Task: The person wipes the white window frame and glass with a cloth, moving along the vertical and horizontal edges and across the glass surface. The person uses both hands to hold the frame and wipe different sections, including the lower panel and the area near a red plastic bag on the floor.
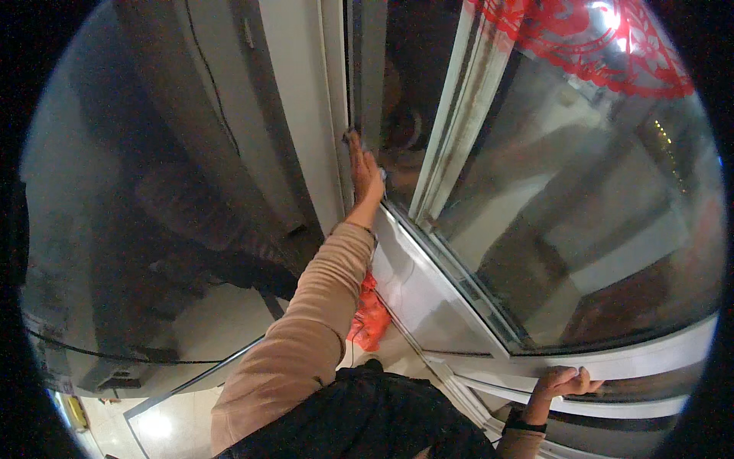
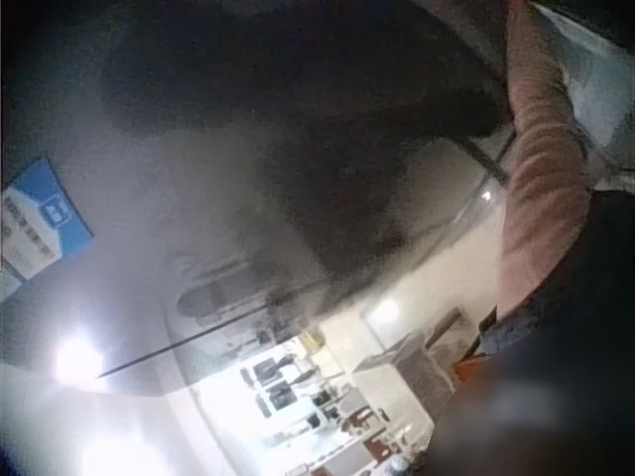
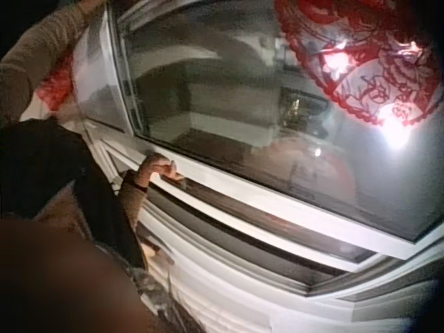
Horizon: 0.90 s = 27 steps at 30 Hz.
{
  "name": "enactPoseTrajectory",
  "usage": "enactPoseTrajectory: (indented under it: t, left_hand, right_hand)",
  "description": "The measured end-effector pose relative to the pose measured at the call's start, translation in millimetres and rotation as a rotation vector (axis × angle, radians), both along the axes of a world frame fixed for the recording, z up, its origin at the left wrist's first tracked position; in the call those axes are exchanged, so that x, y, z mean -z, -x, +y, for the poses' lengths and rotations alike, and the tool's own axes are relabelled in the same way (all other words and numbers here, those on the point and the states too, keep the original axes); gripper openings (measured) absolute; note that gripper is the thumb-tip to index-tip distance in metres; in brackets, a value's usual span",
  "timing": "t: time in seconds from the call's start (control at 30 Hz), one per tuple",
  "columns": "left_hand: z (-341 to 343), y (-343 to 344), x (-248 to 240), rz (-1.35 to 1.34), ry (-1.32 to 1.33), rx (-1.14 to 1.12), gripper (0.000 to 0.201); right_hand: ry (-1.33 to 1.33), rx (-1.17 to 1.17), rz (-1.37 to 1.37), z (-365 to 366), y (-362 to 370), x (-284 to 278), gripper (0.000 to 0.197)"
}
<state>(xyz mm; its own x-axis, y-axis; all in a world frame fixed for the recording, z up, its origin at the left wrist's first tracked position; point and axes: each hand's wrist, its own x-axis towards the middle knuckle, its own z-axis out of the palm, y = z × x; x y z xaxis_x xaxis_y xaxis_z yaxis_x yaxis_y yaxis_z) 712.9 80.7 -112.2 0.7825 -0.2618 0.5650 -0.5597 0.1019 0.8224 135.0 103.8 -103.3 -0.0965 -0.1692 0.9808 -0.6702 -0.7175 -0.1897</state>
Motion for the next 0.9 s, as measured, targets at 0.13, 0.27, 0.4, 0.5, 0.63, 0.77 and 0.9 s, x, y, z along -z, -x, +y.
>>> enactPoseTrajectory:
  t: [0.13,0.27,0.4,0.5,0.63,0.77,0.9]
  left_hand:
    - [12.8,14.0,59.5,0.224,-0.249,-0.009,0.056]
    - [8.7,11.7,86.0,0.177,-0.232,-0.057,0.053]
    - [21.0,17.8,111.3,0.016,-0.445,-0.127,0.049]
    - [38.2,20.0,122.9,0.145,-0.747,-0.053,0.046]
    - [43.0,11.2,119.3,0.229,-0.569,-0.006,0.047]
    - [30.4,5.7,103.5,0.240,-0.437,-0.043,0.049]
    - [18.5,0.3,87.1,0.211,-0.432,-0.177,0.039]
  right_hand:
    - [-0.015,0.033,-0.007,-0.8,4.8,2.5,0.025]
    - [-0.012,0.058,0.038,0.1,6.4,2.0,0.023]
    - [0.001,-0.043,0.007,-0.1,2.4,-0.1,0.023]
    - [0.014,-0.022,0.012,0.8,-0.6,-3.0,0.025]
    - [-0.016,-0.020,0.032,2.5,-0.6,-3.0,0.026]
    - [-0.037,0.033,0.052,3.3,4.8,-0.7,0.026]
    - [0.036,0.120,0.117,1.9,9.5,1.5,0.024]
